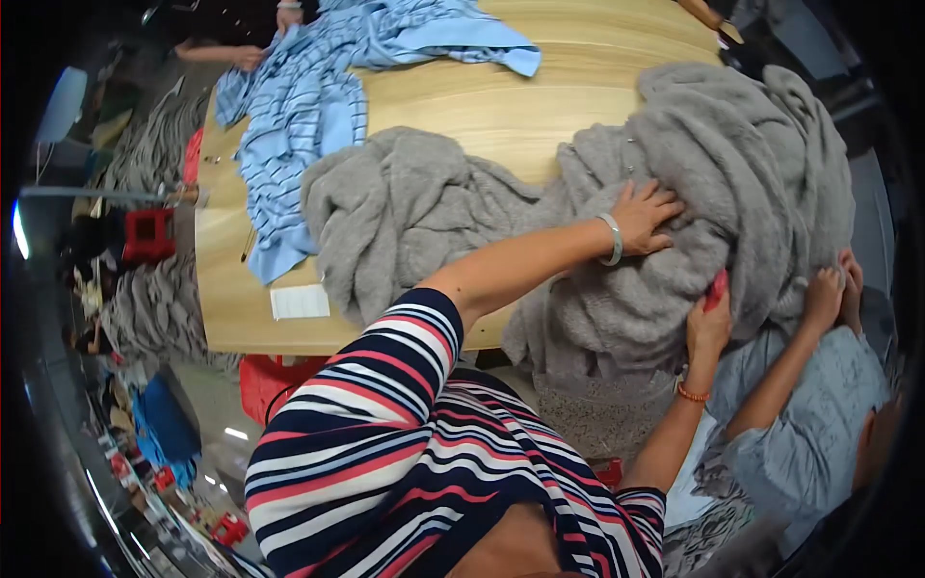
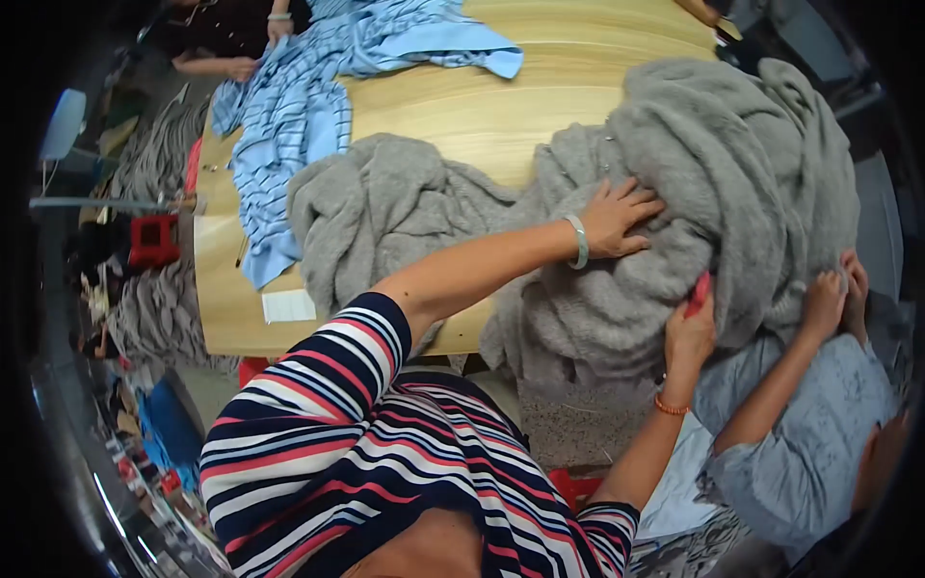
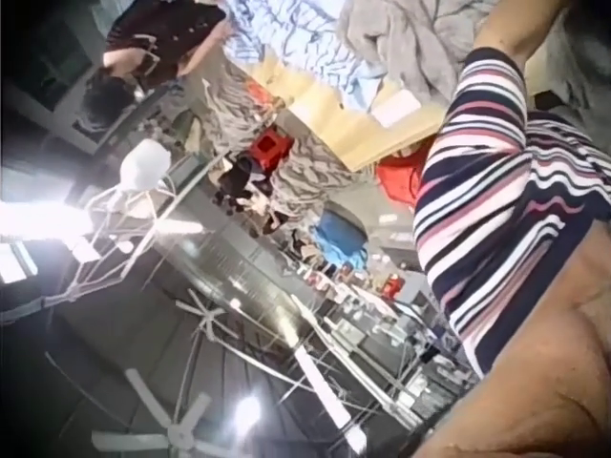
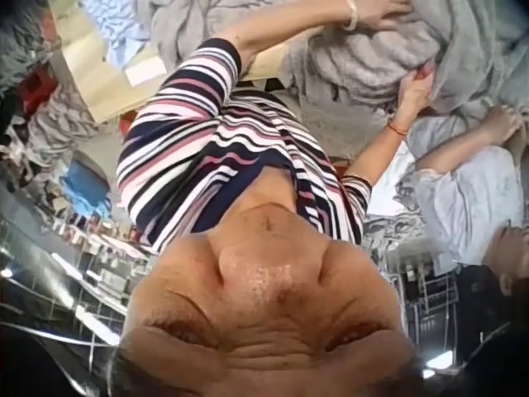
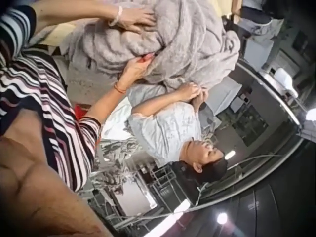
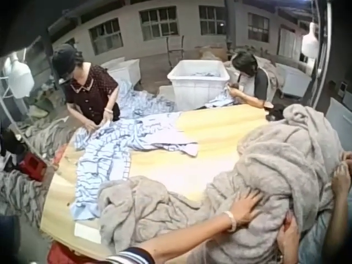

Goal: Trim loose threads from a grey fabric garment using scissors.

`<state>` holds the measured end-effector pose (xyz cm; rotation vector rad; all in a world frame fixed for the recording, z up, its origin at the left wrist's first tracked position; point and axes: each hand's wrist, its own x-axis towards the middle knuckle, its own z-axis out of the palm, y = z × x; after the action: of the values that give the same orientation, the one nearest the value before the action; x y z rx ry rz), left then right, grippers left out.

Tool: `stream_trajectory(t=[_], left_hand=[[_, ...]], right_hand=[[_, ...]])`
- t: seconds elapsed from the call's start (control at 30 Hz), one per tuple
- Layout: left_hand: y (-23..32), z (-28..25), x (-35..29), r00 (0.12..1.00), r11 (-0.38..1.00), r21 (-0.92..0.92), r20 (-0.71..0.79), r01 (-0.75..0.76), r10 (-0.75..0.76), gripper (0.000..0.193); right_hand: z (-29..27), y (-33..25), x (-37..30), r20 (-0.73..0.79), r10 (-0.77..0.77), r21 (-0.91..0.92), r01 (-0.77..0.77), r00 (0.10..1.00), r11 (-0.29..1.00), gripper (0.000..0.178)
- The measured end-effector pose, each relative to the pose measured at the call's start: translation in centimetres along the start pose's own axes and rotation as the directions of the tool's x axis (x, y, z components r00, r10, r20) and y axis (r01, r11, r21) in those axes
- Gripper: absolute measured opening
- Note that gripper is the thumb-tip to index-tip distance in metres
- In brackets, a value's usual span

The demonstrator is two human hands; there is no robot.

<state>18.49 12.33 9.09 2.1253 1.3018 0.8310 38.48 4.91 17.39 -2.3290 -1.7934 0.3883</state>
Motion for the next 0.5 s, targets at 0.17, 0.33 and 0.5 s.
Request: stream_trajectory(t=[0.17, 0.33, 0.5], left_hand=[[-3.8, -8.0, -8.2, 0.927, 1.0, -0.019, -0.375, -0.004, -0.004, 0.053], [-11.3, -16.8, -24.8, 0.595, 0.451, 0.398, -0.633, 0.799, -0.495, 0.07], [-13.4, -21.1, -34.2, 0.432, 0.491, -0.126, -0.326, 0.862, -0.841, 0.047]], right_hand=[[-0.5, 3.0, -1.4, -0.226, -0.245, 0.216, 0.294, 0.943, 0.931, 0.047], [-4.1, -2.9, -8.5, -0.26, -0.224, 0.203, 0.28, 0.939, 0.938, 0.044], [-1.4, -8.8, -12.2, -0.134, -0.505, 0.255, 0.522, 0.853, 0.814, 0.042]])
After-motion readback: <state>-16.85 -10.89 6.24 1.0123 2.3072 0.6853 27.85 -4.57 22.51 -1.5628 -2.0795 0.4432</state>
